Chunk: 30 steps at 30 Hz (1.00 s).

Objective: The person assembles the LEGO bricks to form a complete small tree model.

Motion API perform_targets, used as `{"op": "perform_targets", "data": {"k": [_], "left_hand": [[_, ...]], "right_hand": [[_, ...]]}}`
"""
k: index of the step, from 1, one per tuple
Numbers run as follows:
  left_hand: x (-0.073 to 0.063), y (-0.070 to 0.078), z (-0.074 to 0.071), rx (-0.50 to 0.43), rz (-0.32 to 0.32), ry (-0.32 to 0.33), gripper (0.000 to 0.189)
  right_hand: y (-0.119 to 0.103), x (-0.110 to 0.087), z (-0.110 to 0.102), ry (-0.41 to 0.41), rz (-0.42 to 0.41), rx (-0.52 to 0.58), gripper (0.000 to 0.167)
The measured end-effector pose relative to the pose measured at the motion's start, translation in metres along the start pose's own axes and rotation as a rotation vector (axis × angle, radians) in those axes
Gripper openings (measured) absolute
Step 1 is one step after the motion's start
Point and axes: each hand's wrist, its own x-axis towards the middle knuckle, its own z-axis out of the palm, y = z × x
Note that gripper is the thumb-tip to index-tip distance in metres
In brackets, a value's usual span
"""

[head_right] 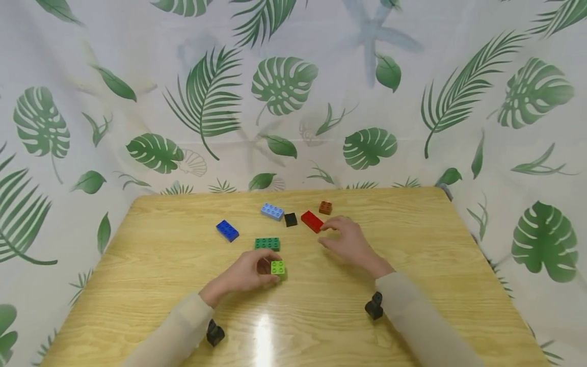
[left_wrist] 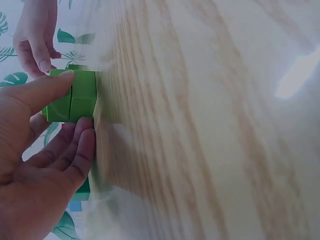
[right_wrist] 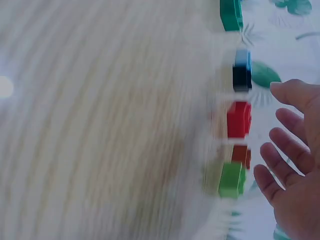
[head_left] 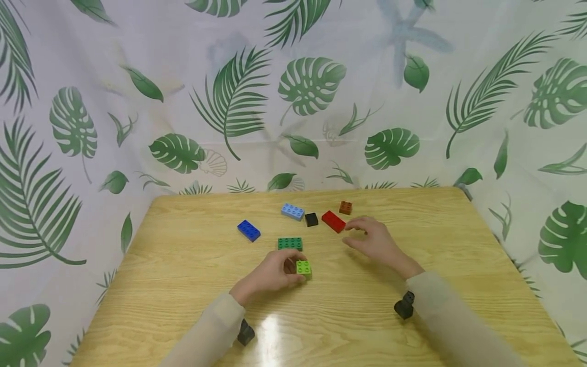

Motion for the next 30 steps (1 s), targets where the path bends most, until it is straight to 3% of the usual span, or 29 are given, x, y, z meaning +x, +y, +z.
{"op": "perform_targets", "data": {"k": [9, 18, 30], "left_hand": [[0.001, -0.004, 0.000, -0.006, -0.005, 0.002, 0.042], [0.000, -0.004, 0.000, -0.024, -0.017, -0.003, 0.042], [-0.003, -0.003, 0.002, -0.064, -0.015, 0.008, 0.043]], "right_hand": [[0.036, 0.005, -0.021, 0.077, 0.075, -0.025, 0.040], [0.048, 0.007, -0.026, 0.042, 0.134, -0.003, 0.053], [0.058, 0.009, -0.018, -0.008, 0.191, 0.023, 0.057]]}}
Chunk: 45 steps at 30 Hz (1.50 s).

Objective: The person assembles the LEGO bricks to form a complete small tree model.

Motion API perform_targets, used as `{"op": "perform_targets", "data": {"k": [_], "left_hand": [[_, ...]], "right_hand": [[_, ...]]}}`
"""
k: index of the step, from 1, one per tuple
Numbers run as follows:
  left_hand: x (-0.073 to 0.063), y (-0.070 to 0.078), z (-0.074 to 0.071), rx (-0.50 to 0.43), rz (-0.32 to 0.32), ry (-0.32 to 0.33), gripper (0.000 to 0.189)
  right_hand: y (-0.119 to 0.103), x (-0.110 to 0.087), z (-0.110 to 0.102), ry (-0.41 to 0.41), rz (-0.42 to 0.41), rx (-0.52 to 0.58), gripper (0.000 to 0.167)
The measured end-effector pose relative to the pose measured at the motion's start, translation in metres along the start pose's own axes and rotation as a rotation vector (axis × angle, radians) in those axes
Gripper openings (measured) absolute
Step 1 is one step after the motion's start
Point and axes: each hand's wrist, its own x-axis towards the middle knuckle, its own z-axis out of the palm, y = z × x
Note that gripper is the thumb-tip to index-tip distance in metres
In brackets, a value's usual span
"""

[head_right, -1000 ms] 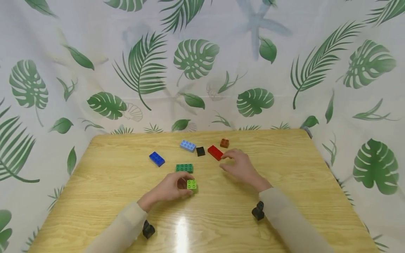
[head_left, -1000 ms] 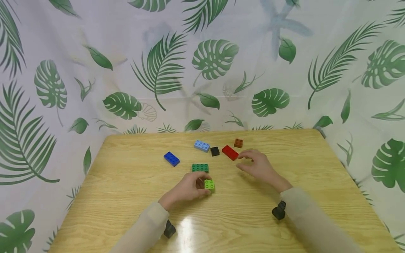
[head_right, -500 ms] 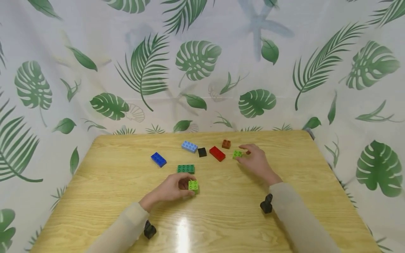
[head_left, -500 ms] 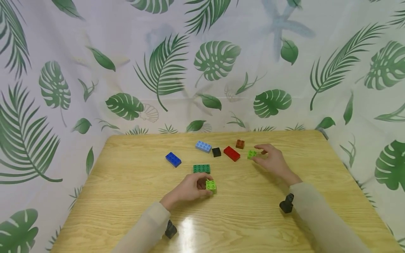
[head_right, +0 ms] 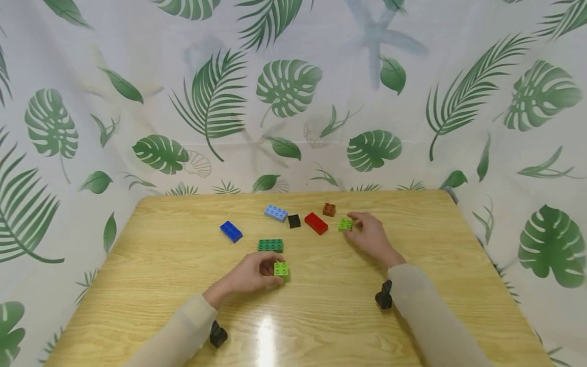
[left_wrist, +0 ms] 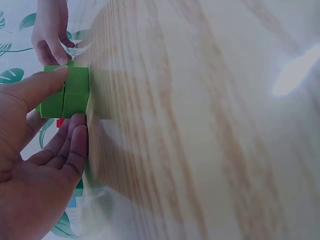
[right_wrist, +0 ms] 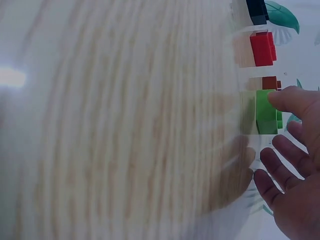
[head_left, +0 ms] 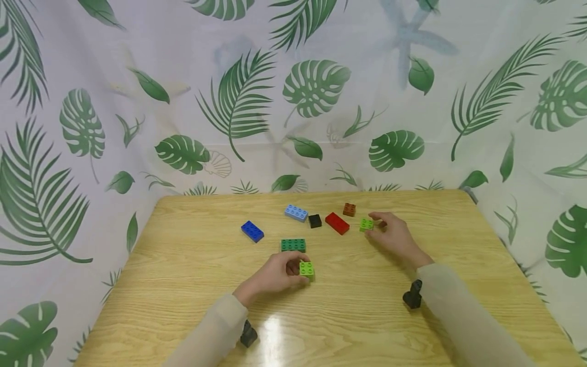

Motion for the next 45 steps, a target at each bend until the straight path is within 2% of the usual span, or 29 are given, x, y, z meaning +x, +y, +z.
{"op": "perform_targets", "data": {"k": [11, 19, 24, 33, 40, 45], "left_hand": [[-0.001, -0.001, -0.001, -0.012, -0.017, -0.005, 0.043], [0.000, -0.001, -0.001, -0.011, -0.007, -0.010, 0.043], [0.001, -0.002, -0.001, -0.003, -0.008, -0.004, 0.043], [0.001, -0.003, -0.001, 0.000, -0.012, -0.001, 0.043], [0.000, -0.002, -0.002, 0.003, 0.001, 0.002, 0.043], [0.000, -0.002, -0.002, 0.000, -0.002, -0.003, 0.043]], "right_hand": [[0.003, 0.004, 0.005, 0.035, -0.050, -0.033, 0.047], [-0.003, 0.002, 0.003, 0.033, -0.027, -0.027, 0.042], [-0.013, 0.001, 0.006, 0.024, -0.019, -0.005, 0.041], [-0.035, -0.005, 0.019, 0.032, -0.079, -0.004, 0.039], [-0.058, -0.012, 0.027, 0.022, -0.086, 0.017, 0.038], [-0.072, -0.018, 0.035, 0.012, -0.146, -0.001, 0.036]]}}
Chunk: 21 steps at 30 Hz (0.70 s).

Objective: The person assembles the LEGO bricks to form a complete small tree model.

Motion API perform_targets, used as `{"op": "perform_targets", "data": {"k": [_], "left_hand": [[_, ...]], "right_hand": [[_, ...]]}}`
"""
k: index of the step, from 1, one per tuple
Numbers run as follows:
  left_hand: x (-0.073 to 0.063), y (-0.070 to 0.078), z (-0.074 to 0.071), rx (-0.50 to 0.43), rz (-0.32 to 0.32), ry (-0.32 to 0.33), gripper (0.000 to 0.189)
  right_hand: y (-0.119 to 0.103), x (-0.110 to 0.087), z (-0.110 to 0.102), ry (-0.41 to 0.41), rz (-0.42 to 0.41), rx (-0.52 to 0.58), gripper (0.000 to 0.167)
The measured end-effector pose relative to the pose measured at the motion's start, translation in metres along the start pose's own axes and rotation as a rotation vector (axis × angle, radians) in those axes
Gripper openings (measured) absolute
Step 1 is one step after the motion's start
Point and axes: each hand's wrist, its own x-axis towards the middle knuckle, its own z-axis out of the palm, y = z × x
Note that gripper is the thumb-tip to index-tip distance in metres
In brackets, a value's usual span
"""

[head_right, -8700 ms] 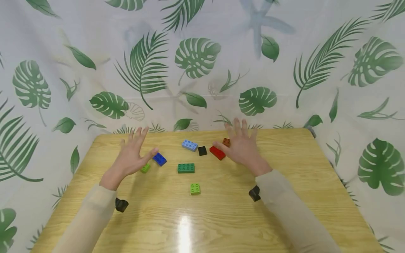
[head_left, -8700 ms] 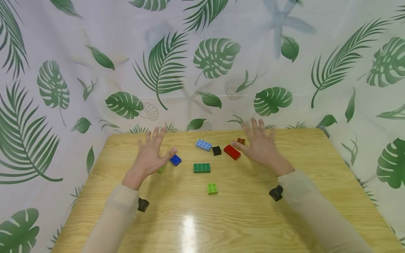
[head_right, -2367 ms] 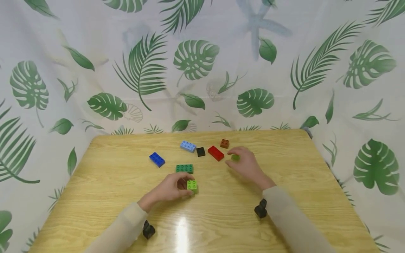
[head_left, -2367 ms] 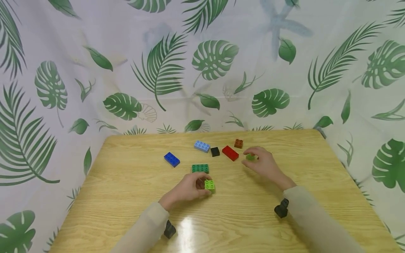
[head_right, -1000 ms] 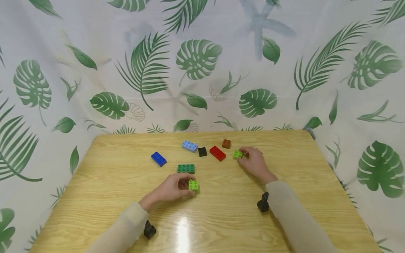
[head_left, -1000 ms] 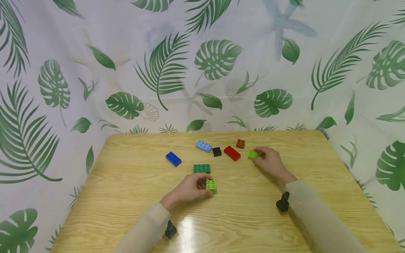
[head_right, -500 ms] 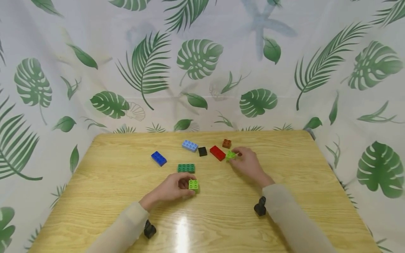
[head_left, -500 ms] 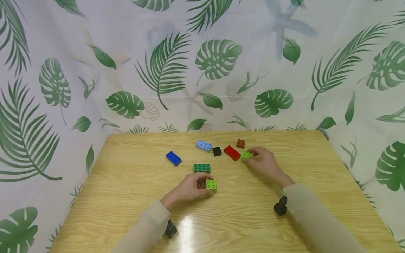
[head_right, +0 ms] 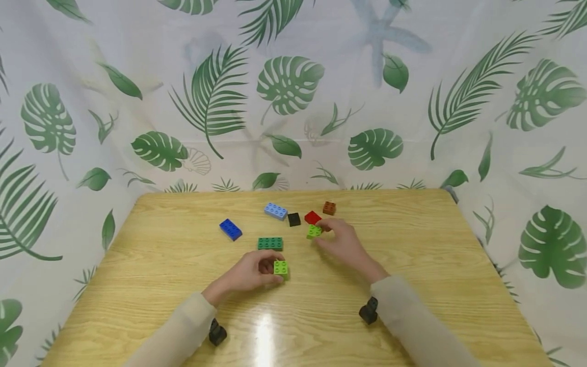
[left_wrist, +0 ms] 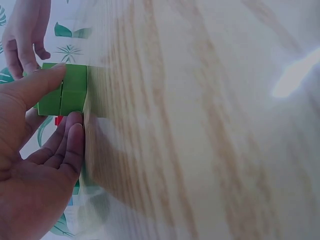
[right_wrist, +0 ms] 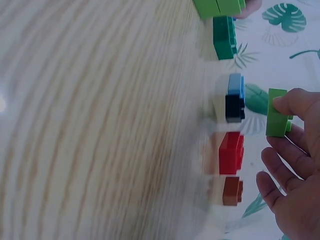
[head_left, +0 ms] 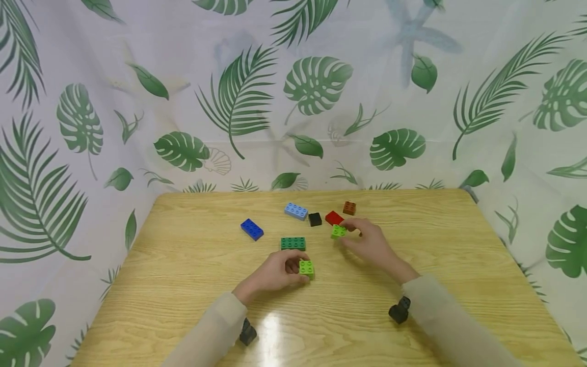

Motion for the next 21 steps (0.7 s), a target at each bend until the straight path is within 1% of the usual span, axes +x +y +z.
{"op": "perform_targets", "data": {"k": [7, 12, 21], "left_hand": [[0.001, -0.002, 0.001, -0.004, -0.008, 0.006, 0.044], [0.001, -0.003, 0.001, -0.006, -0.013, 0.010, 0.044], [0.000, -0.001, 0.001, -0.006, -0.009, 0.018, 0.045]], "right_hand": [[-0.020, -0.006, 0.008, -0.023, -0.044, 0.024, 0.035], [-0.028, -0.011, 0.017, -0.039, -0.089, 0.040, 0.033], [-0.035, -0.019, 0.034, -0.079, -0.253, 0.049, 0.033]]}}
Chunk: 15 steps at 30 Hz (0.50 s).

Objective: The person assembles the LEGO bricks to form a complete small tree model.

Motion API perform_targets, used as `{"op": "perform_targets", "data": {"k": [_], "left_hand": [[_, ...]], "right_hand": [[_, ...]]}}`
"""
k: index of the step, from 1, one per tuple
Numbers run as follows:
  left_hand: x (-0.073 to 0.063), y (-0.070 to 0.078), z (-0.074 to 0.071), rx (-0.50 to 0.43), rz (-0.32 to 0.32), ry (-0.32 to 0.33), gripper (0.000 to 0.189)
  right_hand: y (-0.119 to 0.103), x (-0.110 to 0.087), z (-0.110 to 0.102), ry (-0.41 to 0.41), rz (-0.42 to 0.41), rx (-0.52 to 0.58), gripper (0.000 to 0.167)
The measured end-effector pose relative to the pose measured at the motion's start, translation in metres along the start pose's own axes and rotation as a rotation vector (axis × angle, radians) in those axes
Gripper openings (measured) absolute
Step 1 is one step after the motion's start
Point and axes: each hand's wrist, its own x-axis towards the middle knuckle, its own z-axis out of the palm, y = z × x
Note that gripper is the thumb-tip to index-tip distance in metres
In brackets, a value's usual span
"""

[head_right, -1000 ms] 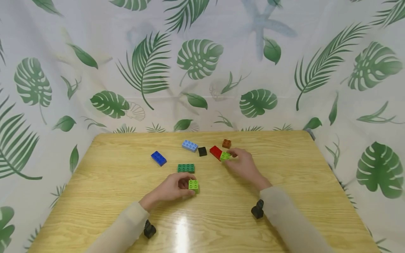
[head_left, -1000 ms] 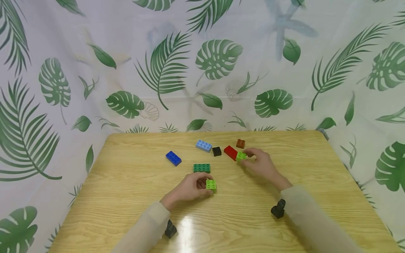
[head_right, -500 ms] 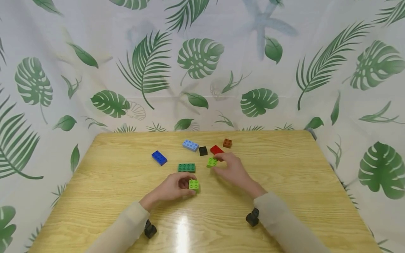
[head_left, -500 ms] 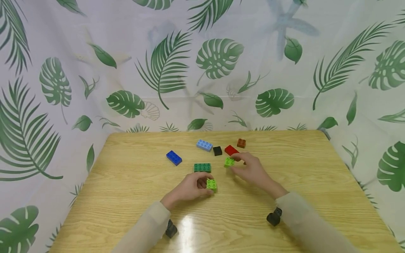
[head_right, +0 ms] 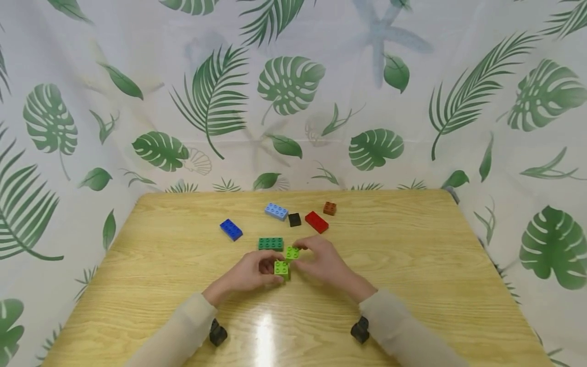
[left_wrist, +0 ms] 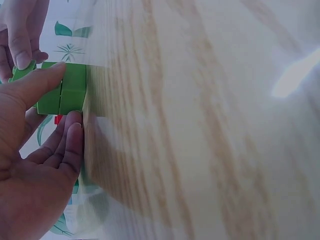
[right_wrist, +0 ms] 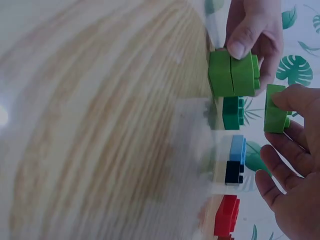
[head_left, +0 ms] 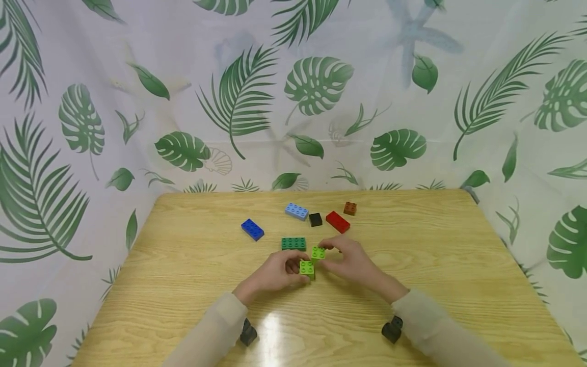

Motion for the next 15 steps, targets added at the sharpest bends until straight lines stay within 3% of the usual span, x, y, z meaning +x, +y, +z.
{"op": "perform_targets", "data": {"k": [6, 15], "left_hand": [[0.001, -0.002, -0.001, 0.001, -0.003, 0.001, 0.051], [0.003, -0.004, 0.000, -0.028, 0.009, -0.010, 0.042]], "right_hand": [[-0.007, 0.000, 0.007, -0.022, -0.050, -0.005, 0.031], [-0.014, -0.001, 0.012, -0.037, -0.084, 0.017, 0.031]]}}
